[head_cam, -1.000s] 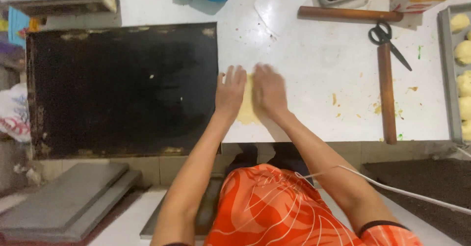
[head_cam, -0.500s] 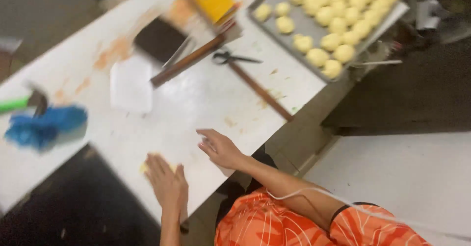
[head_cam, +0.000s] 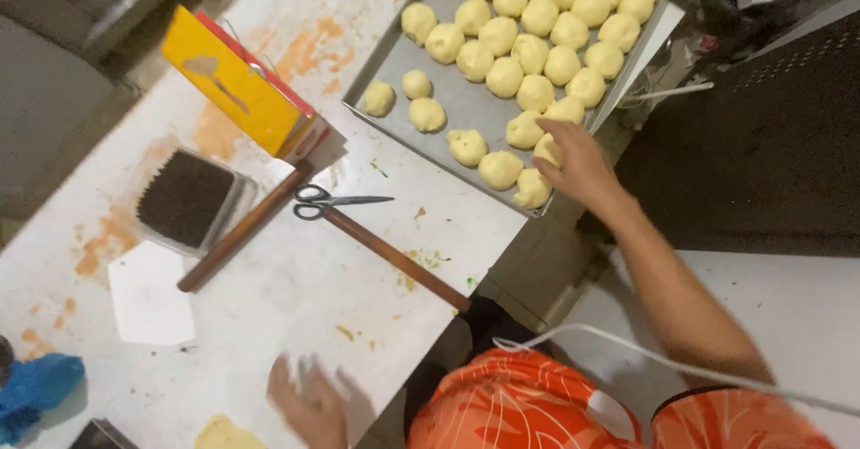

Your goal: Flattening dough balls with a rolling pin, adding filling, and rolling them into cylindrical shapes on a bakery work surface.

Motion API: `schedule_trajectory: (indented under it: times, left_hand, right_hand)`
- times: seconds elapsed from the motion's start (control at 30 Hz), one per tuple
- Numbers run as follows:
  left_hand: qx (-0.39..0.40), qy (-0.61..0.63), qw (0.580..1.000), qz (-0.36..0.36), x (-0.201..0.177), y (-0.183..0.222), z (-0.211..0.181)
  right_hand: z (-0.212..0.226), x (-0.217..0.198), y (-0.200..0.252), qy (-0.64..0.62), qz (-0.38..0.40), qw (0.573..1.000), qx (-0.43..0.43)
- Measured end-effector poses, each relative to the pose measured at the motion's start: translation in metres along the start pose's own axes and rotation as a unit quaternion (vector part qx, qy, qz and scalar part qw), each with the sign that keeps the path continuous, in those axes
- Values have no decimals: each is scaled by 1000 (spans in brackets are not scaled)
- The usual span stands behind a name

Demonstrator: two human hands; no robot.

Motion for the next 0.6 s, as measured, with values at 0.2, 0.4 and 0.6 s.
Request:
schedule_trajectory:
  times: [0.2,0.4,0.6]
  left_hand:
    - [41,-56,984,165,104,-35,-111]
    - [148,-1,950,276,185,-50,-208]
    - [316,-60,830,456,340,-35,-264]
  right_hand:
    - [-12,60,-90,443,165,854,-217]
    - [-8,75,-122,456,388,783,-169]
    - [57,-82,-154,-201,144,955,-163]
Point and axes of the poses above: each hand's wrist, its own y-axis away from the middle knuckle, its own x-axis out of the palm, z = x × y, the point moved 9 cm from there along -y, towards the middle knuckle, and after that the axes turned 3 degrees about z, right-handed, at the moved point
